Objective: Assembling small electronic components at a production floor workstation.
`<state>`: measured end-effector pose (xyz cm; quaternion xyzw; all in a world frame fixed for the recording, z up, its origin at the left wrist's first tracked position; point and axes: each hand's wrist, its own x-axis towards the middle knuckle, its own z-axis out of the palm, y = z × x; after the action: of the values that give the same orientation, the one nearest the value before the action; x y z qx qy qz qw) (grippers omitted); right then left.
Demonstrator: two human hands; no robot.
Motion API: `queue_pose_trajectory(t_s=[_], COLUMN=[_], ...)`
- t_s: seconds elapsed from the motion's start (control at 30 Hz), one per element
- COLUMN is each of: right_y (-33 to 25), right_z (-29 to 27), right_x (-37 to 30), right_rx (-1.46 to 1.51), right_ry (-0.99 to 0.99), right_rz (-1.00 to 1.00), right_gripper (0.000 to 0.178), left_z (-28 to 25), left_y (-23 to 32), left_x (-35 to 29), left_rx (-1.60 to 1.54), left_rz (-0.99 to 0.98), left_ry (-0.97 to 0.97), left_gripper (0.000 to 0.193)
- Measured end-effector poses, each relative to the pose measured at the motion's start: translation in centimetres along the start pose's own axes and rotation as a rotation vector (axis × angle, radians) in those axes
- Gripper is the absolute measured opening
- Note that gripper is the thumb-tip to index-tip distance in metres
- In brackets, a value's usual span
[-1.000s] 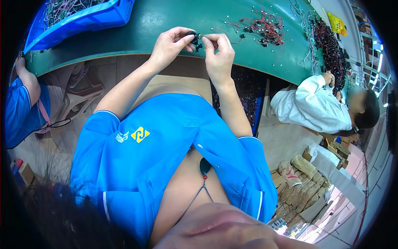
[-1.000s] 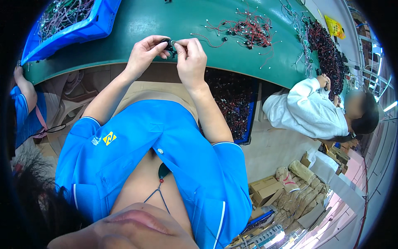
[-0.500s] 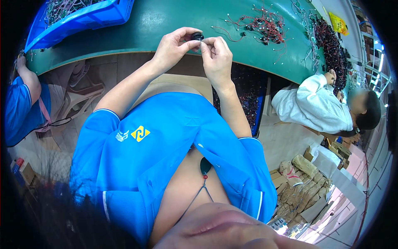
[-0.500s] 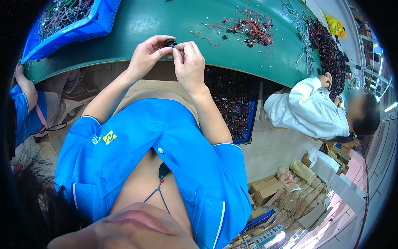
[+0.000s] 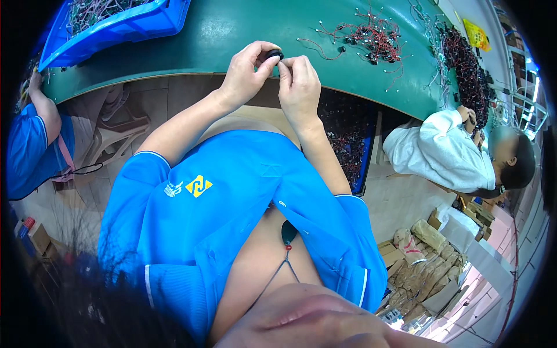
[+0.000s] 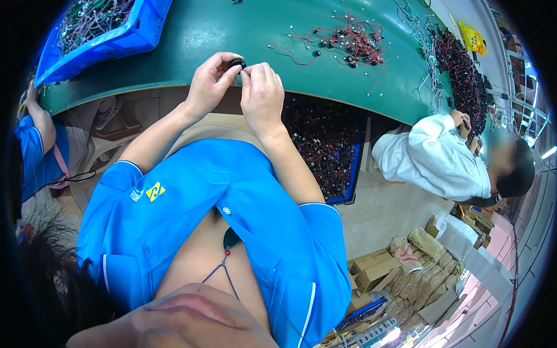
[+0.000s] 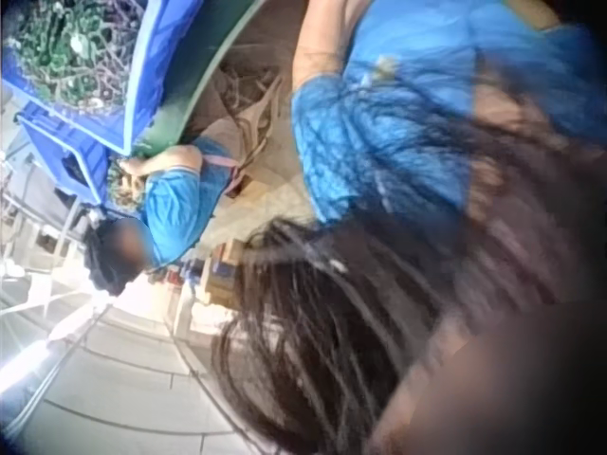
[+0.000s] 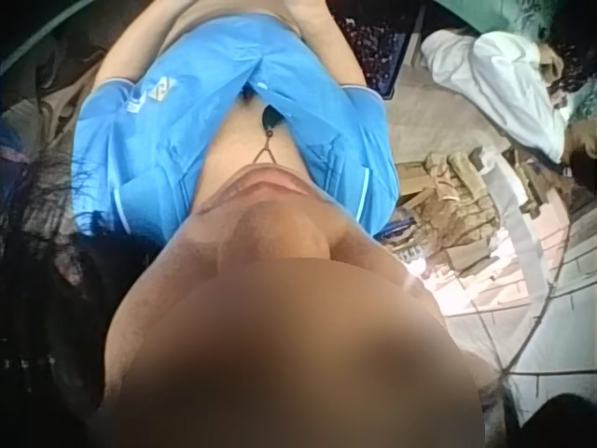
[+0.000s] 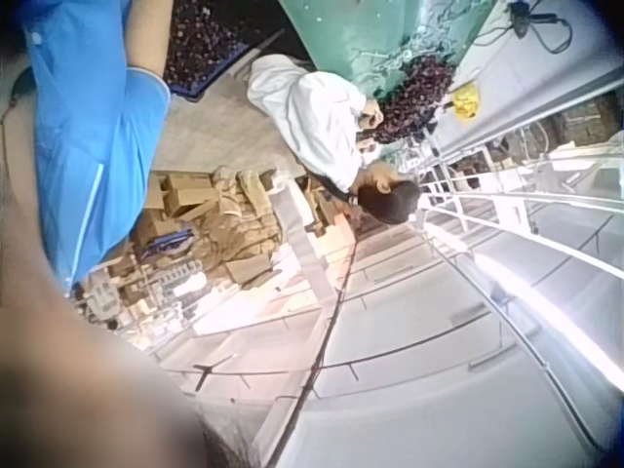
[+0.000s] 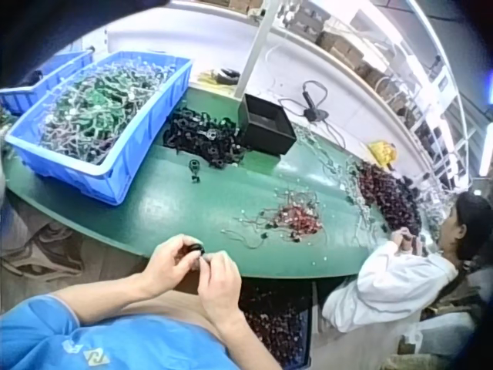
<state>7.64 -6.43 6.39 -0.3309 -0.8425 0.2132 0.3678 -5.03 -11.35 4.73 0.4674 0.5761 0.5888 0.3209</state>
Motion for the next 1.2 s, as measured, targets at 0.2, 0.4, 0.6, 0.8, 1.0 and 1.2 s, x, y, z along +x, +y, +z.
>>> queue_pose_trajectory(t_s=[0.2, 0.4, 0.6, 0.8, 1.0, 1.2], right_y=[-0.3, -0.3, -0.5, -1.3, 0.0, 0.1], right_z=[-0.2, -0.8, -1.2, -2.1, -1.0, -0.9], right_x=[-0.5, -1.2, -1.5, -1.5, -1.4, -1.6], right_rx=[0.055, 0.245, 0.287, 0.381, 0.358, 0.272], right_ry=[-0.029, -0.064, -0.043, -0.052, -0.003, 0.029], right_rz=[0.161, 0.250, 0.267, 0.304, 0.352, 0.317], right_gripper=[0.008, 0.007, 0.007, 0.006, 0.007, 0.008], left_z=[-0.4, -0.8, -0.8, -1.2, -0.2, 0.6], left_y=[0.5, 0.3, 0.4, -0.3, 1.1, 1.1], left_x=[0.4, 0.4, 0.7, 1.4, 0.6, -0.2], left_rx=[-0.265, -0.618, -0.582, -0.597, -0.445, -0.346], left_rz=[-0.123, -0.471, -0.449, -0.556, -0.348, -0.194], left_ry=[-0.076, -0.170, -0.200, -0.023, -0.066, -0.103], left_gripper=[0.018, 0.020, 0.020, 0.021, 0.022, 0.023])
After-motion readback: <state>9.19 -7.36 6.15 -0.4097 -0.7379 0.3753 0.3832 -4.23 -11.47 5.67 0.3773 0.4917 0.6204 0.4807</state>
